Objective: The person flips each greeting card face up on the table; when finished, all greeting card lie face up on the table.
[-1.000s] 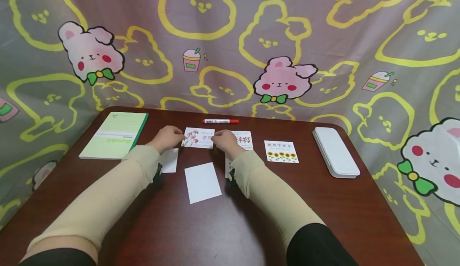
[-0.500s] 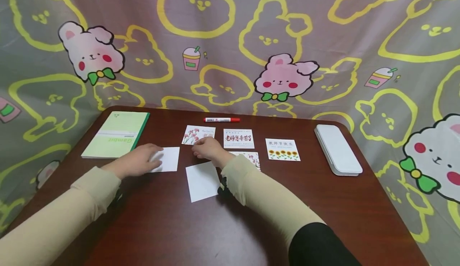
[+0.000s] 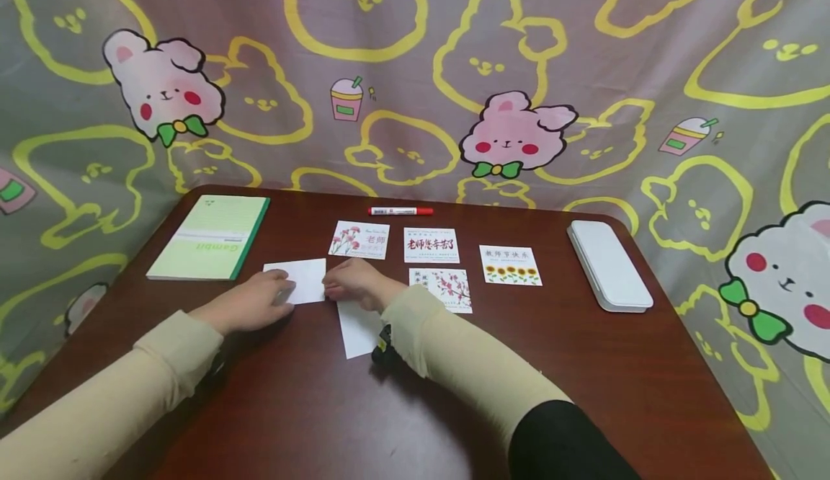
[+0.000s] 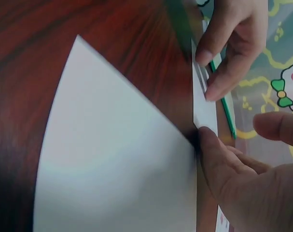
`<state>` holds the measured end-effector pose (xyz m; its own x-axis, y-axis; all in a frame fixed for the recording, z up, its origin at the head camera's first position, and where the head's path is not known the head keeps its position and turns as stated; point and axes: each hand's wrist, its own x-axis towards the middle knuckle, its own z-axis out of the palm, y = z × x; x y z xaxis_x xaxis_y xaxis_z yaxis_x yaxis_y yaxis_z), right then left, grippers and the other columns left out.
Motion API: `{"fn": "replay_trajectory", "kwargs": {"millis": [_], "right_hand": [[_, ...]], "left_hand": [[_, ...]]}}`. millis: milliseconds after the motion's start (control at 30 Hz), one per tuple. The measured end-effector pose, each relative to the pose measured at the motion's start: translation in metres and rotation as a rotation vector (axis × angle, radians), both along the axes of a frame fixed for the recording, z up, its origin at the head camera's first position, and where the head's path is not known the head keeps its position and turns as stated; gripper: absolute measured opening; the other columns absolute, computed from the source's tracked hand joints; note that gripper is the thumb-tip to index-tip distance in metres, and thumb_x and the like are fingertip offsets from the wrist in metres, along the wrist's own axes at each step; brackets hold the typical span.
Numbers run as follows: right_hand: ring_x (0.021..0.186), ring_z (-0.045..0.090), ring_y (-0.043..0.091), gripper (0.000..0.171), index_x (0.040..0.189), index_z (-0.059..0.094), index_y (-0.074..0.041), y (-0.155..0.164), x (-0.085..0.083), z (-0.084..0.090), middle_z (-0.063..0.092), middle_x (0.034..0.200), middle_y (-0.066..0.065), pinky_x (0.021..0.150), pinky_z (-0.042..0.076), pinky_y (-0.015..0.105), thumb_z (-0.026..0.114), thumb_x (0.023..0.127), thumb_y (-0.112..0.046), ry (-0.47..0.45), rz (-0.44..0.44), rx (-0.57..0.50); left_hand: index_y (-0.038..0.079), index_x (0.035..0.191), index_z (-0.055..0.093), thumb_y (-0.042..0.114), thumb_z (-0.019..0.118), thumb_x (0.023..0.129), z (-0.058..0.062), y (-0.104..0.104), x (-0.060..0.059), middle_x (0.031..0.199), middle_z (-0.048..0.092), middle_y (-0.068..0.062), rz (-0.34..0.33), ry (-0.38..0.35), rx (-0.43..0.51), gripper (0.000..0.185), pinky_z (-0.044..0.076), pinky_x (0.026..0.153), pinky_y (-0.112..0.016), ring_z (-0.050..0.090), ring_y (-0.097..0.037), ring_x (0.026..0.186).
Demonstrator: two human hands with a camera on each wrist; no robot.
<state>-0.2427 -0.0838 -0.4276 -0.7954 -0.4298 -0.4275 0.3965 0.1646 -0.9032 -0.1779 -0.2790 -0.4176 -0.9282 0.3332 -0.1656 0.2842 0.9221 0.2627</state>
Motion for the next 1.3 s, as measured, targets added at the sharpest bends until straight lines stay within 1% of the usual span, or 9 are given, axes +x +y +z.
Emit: {"fn": "replay_trajectory", "kwargs": {"millis": [300, 467, 633, 700, 900, 1000, 1100, 1200, 1300], "right_hand": [[0.065, 0.061, 0.013, 0.018, 0.103, 0.066, 0.010, -0.005, 0.003, 0.005, 0.066, 0.078, 0.009, 0.069, 0.056, 0.026, 0.059, 0.087, 0.001, -0.038, -0.054, 0.001], [0.069, 0.063, 0.015, 0.020, 0.106, 0.064, 0.012, -0.008, 0.005, 0.004, 0.067, 0.086, 0.015, 0.074, 0.057, 0.030, 0.059, 0.087, 0.005, -0.040, -0.101, -0.063], [0.074, 0.062, 0.016, 0.018, 0.103, 0.066, 0.006, -0.013, 0.008, 0.001, 0.064, 0.087, 0.008, 0.076, 0.056, 0.030, 0.064, 0.087, -0.002, 0.038, -0.112, 0.049], [0.075, 0.059, 0.016, 0.020, 0.103, 0.065, 0.004, -0.013, 0.009, 0.005, 0.060, 0.086, 0.006, 0.078, 0.055, 0.030, 0.066, 0.086, -0.005, 0.029, -0.092, 0.068], [0.068, 0.052, 0.013, 0.018, 0.102, 0.064, 0.001, -0.013, 0.010, 0.019, 0.054, 0.087, 0.006, 0.075, 0.053, 0.029, 0.065, 0.087, -0.008, -0.043, -0.017, 0.020], [0.067, 0.055, 0.012, 0.015, 0.101, 0.064, 0.002, -0.013, 0.009, 0.018, 0.062, 0.089, 0.009, 0.074, 0.054, 0.028, 0.063, 0.088, -0.006, -0.062, -0.048, 0.001], [0.070, 0.061, 0.014, 0.016, 0.104, 0.062, 0.005, -0.015, 0.006, 0.013, 0.066, 0.091, 0.014, 0.074, 0.055, 0.028, 0.061, 0.089, -0.001, -0.070, -0.100, -0.069], [0.066, 0.061, 0.013, 0.013, 0.102, 0.061, 0.007, -0.018, 0.004, 0.006, 0.065, 0.083, 0.012, 0.068, 0.056, 0.025, 0.061, 0.088, 0.005, -0.055, -0.140, -0.128], [0.057, 0.058, 0.010, 0.008, 0.094, 0.062, 0.006, -0.020, 0.004, 0.000, 0.060, 0.072, 0.007, 0.059, 0.054, 0.021, 0.062, 0.086, 0.008, -0.037, -0.171, -0.135]], "left_hand": [[-0.011, 0.125, 0.057, 0.025, 0.063, 0.090, 0.003, 0.003, 0.001, 0.131, 0.048, -0.034, 0.023, -0.022, 0.007, 0.050, 0.034, 0.103, -0.059, 0.043, -0.048, 0.124], [-0.010, 0.123, 0.058, 0.024, 0.064, 0.090, 0.000, 0.002, 0.003, 0.130, 0.049, -0.033, 0.045, -0.020, 0.045, 0.048, 0.034, 0.102, -0.059, 0.043, -0.047, 0.124], [-0.011, 0.121, 0.059, 0.022, 0.064, 0.090, -0.005, 0.003, 0.005, 0.127, 0.052, -0.032, 0.037, -0.006, 0.071, 0.046, 0.035, 0.102, -0.058, 0.045, -0.046, 0.123], [-0.012, 0.119, 0.060, 0.021, 0.064, 0.090, -0.005, 0.004, 0.006, 0.126, 0.053, -0.032, 0.039, 0.007, 0.065, 0.045, 0.035, 0.102, -0.058, 0.046, -0.046, 0.123], [-0.012, 0.114, 0.062, 0.019, 0.064, 0.087, -0.004, 0.006, 0.007, 0.122, 0.055, -0.032, 0.055, 0.061, 0.048, 0.041, 0.037, 0.101, -0.057, 0.048, -0.046, 0.120], [-0.012, 0.114, 0.062, 0.019, 0.063, 0.087, -0.004, 0.006, 0.009, 0.121, 0.056, -0.032, 0.073, 0.054, 0.043, 0.041, 0.037, 0.101, -0.056, 0.049, -0.046, 0.118], [-0.013, 0.113, 0.062, 0.016, 0.063, 0.086, -0.003, 0.006, 0.010, 0.119, 0.057, -0.032, 0.081, 0.070, 0.052, 0.039, 0.038, 0.100, -0.056, 0.051, -0.046, 0.117], [-0.014, 0.113, 0.060, 0.014, 0.063, 0.087, -0.001, 0.006, 0.011, 0.119, 0.057, -0.032, 0.085, 0.088, 0.089, 0.039, 0.038, 0.100, -0.055, 0.051, -0.045, 0.117], [-0.014, 0.118, 0.057, 0.013, 0.062, 0.088, -0.001, 0.007, 0.012, 0.123, 0.055, -0.032, 0.088, 0.079, 0.122, 0.041, 0.037, 0.102, -0.055, 0.049, -0.044, 0.121]]}}
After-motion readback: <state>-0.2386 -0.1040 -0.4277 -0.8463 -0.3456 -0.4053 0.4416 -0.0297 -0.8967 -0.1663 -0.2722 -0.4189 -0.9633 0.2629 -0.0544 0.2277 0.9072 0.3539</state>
